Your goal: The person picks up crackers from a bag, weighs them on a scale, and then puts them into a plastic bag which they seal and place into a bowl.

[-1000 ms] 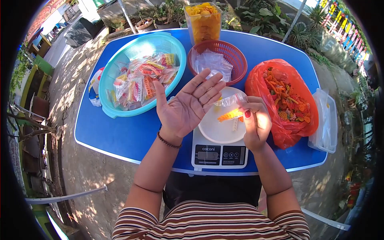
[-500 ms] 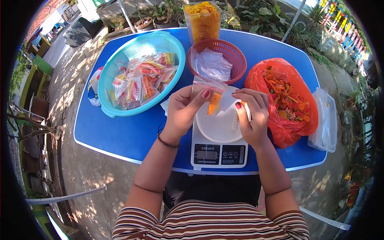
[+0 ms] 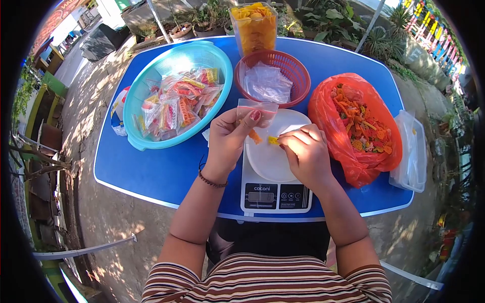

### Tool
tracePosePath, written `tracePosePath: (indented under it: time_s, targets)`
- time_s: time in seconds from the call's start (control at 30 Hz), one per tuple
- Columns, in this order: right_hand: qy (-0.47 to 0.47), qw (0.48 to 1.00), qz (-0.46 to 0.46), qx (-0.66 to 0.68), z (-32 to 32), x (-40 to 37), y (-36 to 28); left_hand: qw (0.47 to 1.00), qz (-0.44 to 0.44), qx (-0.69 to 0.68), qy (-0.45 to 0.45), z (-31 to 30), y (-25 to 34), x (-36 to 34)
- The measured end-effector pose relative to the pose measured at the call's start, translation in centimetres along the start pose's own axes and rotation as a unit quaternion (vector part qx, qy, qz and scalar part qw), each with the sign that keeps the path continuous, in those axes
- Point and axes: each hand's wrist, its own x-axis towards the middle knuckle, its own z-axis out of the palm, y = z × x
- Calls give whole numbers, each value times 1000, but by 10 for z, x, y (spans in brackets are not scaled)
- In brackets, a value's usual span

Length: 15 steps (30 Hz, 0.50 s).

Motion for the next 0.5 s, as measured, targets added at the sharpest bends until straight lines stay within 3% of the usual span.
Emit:
tracePosePath:
  time_s: [0.23,0.37,0.5]
  targets:
    - [140,965,98,197,-6,6,2,1000,-12,-8,-14,7,9,0]
    - [216,924,45,312,-6,5,8,999,-22,0,-44,9,9,0]
    - [296,862,64,407,-6,6,-4,994,-8,94,-60,9,6,-7]
